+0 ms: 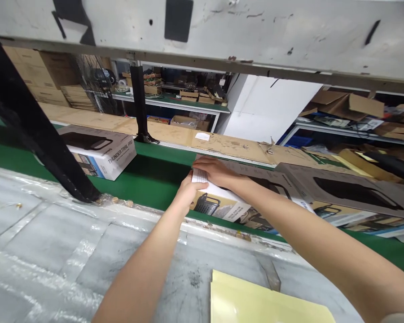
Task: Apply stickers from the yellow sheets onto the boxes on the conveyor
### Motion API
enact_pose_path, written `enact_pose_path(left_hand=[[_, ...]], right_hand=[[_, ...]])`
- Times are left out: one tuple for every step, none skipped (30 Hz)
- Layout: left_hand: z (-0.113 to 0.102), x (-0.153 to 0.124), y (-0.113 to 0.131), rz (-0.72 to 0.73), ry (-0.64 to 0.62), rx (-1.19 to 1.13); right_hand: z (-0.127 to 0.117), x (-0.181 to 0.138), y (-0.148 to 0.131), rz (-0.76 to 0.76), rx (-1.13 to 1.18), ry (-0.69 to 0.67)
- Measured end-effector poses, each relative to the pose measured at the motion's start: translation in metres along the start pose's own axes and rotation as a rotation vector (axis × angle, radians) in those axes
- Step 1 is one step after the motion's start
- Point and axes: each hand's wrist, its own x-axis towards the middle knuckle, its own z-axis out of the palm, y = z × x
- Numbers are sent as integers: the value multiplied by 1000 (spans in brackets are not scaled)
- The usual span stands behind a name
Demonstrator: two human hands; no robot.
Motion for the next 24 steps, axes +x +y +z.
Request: enact_pose_path(left_hand=[[0, 1, 1, -6, 7, -2], [0, 0, 1, -15, 14, -3], [0, 0, 3, -24, 20, -2], [1, -1, 4, -26, 33, 1], [2, -2, 6, -24, 50, 8], [3, -3, 8, -18, 67, 19], [4, -3, 10, -14, 70, 36], [5, -3, 12, -7, 57, 55], [5, -2, 13, 2, 28, 73], [5, 0, 14, 14, -14, 88], [4, 1, 15, 30, -61, 99], [2, 2, 15, 51, -97, 113], [0, 3, 16, 69, -116, 137], [-2, 3, 17, 77, -113, 177], [-4, 2, 19, 65, -86, 236], [-4, 0, 22, 44, -41, 316], [-3, -3, 26, 36, 20, 415], [-1, -8, 32, 57, 86, 524], [4, -15, 38, 120, 144, 632], [11, -24, 44, 220, 179, 727], [19, -34, 49, 336, 177, 803], [27, -47, 51, 437, 131, 860], [36, -61, 51, 494, 35, 906], [43, -76, 48, 492, -112, 951]], right_hand=[[-1, 4, -6, -22, -17, -50], [-1, 9, -12, -24, -31, -91], [-1, 17, -17, -6, -40, -121], [-1, 24, -21, 30, -44, -144], [-1, 30, -22, 82, -43, -154], [-2, 33, -21, 139, -36, -158], [-4, 31, -20, 195, -26, -147], [-6, 23, -19, 232, -17, -121], [-10, 8, -21, 250, -8, -73], [-13, -14, -27, 254, -6, -4], [-18, -42, -39, 243, -4, 75], [-22, -74, -56, 234, -10, 164], [-25, -109, -77, 245, -16, 233], [-27, -144, -100, 259, -4, 265], [-26, -179, -124, 273, 31, 256], [-23, -210, -147, 289, 84, 206], [-16, -237, -167, 301, 128, 165], [-7, -259, -185, 330, 162, 126], [3, -274, -199, 349, 187, 100], [14, -285, -209, 367, 199, 79], [25, -290, -215, 381, 200, 66], [34, -292, -218, 390, 193, 59], [41, -292, -219, 397, 179, 53], [47, -291, -218, 401, 160, 48]])
